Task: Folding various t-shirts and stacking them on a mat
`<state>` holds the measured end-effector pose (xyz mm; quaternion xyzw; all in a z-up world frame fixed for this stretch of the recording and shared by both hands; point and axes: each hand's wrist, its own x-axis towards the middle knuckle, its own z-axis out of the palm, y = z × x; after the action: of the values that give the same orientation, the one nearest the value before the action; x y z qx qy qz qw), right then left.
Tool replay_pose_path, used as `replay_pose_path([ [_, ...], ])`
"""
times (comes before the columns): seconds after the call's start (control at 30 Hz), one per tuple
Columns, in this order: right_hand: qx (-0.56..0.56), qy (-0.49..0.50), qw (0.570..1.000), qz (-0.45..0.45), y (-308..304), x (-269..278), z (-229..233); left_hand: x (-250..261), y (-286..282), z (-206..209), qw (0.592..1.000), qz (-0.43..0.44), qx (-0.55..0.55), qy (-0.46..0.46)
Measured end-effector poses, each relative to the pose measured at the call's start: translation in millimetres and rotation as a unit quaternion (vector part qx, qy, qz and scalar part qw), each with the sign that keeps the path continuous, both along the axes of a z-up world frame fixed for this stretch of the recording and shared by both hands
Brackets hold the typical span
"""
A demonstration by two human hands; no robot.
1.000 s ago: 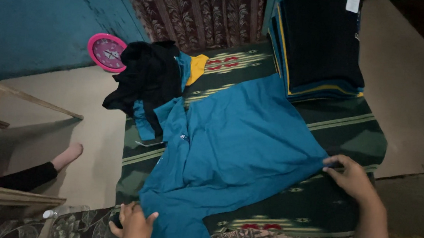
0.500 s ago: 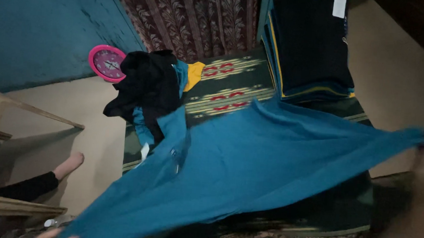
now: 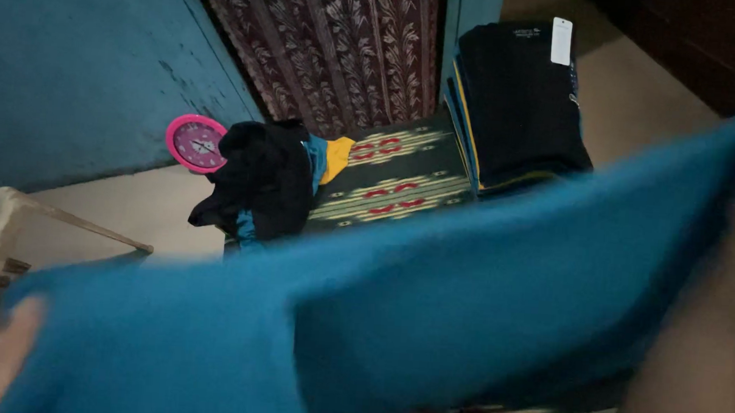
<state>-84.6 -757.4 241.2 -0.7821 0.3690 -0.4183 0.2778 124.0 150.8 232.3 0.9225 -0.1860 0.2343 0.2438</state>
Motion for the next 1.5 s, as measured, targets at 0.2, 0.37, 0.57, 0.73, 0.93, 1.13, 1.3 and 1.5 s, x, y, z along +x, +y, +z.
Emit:
replay_pose_path([
  [0.2,-0.207,-0.053,0.957,0.198,-21,67,-125,10,-265,-47,0.71,-0.005,-0.644,0.286],
  [0.37,0.19,0.305,0.932,0.035,82,-11,-82,-29,-236,-210,0.902,0.19,-0.164,0.35],
  [0.57,0.24,0.48,0.844,-0.003,47,-89,-221,-101,-219,-321,0.826,0.31,0.238,0.407],
  [0.73,0.274,0.474,0.836,-0.029,42,-110,-238,-125,-286,-225,0.824,0.265,0.218,0.45],
  [0.93,0.191,0.679,0.708,-0.029,27,-123,-252,-159,-320,-220,0.767,0.216,0.344,0.496],
  [1.13,0.165,0.738,0.654,0.016,20,-137,-255,-159,-273,-225,0.818,0.208,0.245,0.477],
  [1.3,0.273,0.516,0.811,-0.023,79,-117,-157,-166,-95,-318,0.948,0.146,-0.075,0.272],
  [1.5,0.169,0.584,0.792,-0.06,28,-162,-210,-167,-91,-314,0.92,0.16,0.044,0.354],
])
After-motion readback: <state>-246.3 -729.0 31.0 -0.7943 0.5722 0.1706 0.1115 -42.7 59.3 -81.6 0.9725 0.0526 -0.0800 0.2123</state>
